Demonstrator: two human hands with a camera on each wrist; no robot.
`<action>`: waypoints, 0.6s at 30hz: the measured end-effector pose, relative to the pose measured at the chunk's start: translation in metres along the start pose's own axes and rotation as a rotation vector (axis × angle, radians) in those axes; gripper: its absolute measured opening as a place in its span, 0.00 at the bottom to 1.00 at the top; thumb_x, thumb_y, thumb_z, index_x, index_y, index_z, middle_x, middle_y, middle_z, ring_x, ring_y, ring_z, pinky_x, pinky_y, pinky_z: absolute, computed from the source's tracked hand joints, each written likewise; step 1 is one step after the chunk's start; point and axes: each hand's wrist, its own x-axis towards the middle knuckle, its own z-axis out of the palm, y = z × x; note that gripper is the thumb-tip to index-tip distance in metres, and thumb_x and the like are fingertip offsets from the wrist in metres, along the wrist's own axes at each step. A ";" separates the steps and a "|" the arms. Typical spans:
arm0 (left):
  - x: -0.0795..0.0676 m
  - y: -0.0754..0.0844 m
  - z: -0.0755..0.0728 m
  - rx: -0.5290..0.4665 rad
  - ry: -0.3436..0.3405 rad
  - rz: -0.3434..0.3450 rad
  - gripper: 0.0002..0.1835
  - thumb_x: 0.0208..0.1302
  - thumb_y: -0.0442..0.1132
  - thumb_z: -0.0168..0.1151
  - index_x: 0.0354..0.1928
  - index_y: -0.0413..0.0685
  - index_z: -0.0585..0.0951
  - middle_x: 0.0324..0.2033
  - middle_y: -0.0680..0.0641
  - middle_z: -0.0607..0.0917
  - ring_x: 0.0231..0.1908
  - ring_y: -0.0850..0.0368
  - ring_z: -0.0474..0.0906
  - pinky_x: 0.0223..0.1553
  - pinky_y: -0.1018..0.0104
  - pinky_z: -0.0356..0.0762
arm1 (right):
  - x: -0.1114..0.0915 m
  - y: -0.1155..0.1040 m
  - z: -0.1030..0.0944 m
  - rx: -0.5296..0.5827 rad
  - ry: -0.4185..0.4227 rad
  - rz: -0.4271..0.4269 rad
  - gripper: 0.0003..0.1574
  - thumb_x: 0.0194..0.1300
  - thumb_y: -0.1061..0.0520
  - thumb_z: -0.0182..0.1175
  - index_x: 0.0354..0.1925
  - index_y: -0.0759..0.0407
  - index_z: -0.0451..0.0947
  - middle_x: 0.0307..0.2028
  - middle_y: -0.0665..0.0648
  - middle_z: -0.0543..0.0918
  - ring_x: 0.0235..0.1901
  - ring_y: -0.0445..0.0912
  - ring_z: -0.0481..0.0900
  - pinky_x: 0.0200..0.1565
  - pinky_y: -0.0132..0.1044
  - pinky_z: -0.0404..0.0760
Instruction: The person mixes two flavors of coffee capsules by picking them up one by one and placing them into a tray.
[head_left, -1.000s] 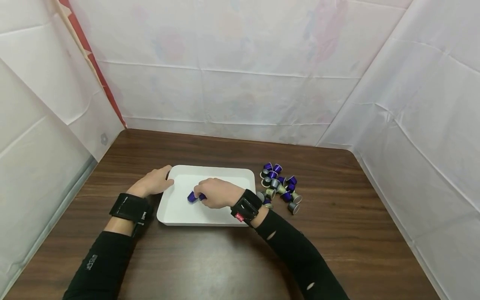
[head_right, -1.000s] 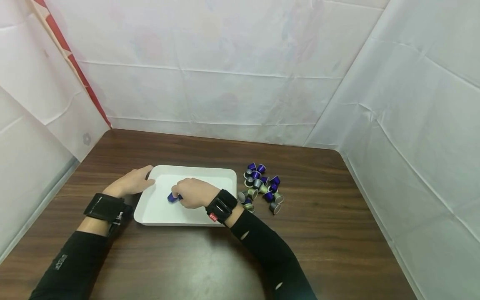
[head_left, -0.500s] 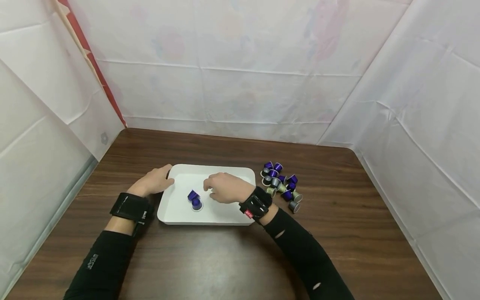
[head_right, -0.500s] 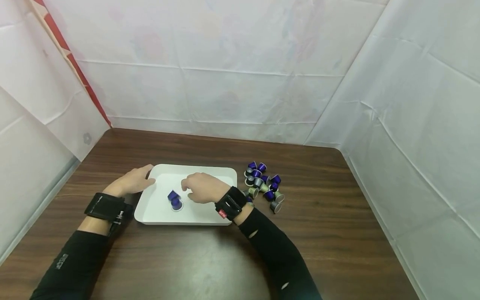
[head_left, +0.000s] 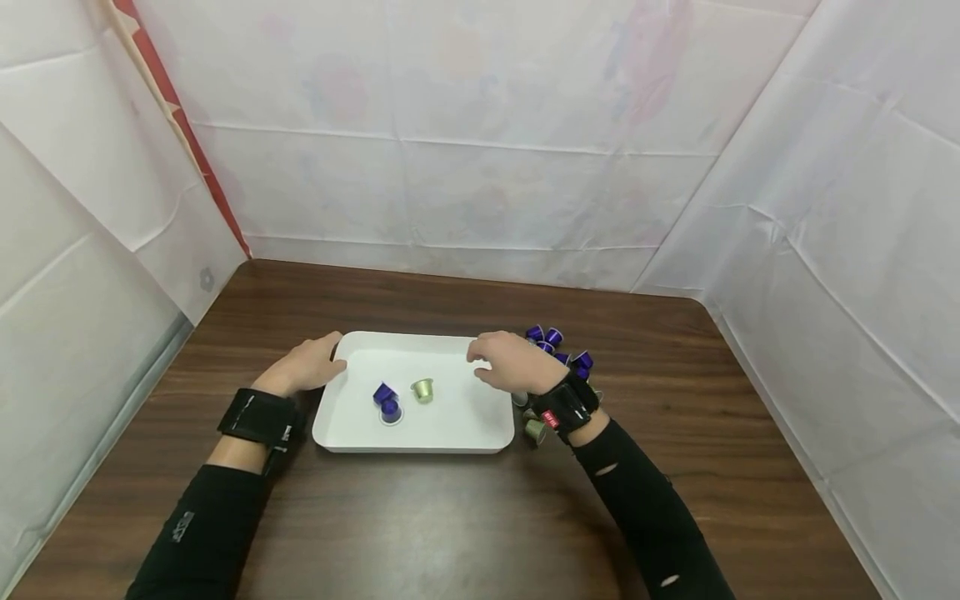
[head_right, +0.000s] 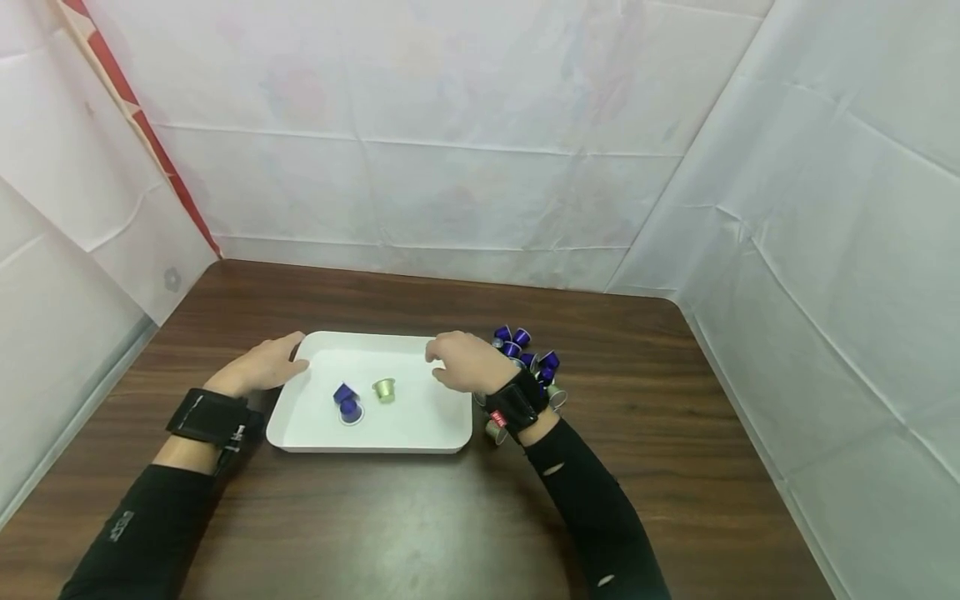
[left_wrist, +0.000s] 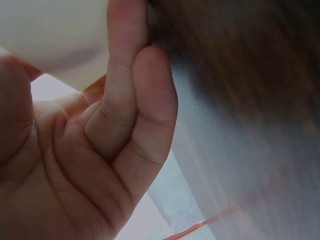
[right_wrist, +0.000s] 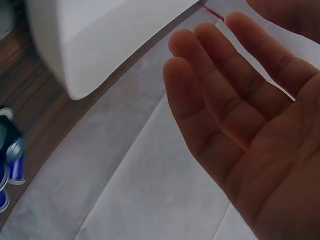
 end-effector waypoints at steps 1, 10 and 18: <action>0.000 0.000 0.000 -0.002 -0.001 0.000 0.23 0.68 0.39 0.49 0.60 0.32 0.63 0.48 0.31 0.77 0.37 0.45 0.73 0.40 0.47 0.72 | -0.003 0.004 0.000 0.004 0.000 0.017 0.15 0.65 0.57 0.59 0.50 0.60 0.79 0.46 0.54 0.80 0.43 0.44 0.78 0.44 0.35 0.76; -0.003 0.001 -0.001 -0.007 0.007 0.028 0.24 0.68 0.39 0.48 0.61 0.32 0.63 0.48 0.31 0.77 0.39 0.46 0.75 0.42 0.45 0.71 | -0.038 0.046 0.000 0.051 0.095 0.085 0.11 0.65 0.59 0.57 0.43 0.61 0.81 0.36 0.51 0.77 0.33 0.42 0.72 0.39 0.37 0.74; -0.003 0.000 0.001 -0.009 0.012 0.018 0.23 0.68 0.39 0.48 0.60 0.33 0.64 0.48 0.32 0.78 0.38 0.46 0.75 0.41 0.46 0.72 | -0.076 0.086 0.008 0.094 0.130 0.155 0.07 0.63 0.60 0.60 0.39 0.61 0.81 0.31 0.50 0.75 0.31 0.43 0.72 0.35 0.37 0.73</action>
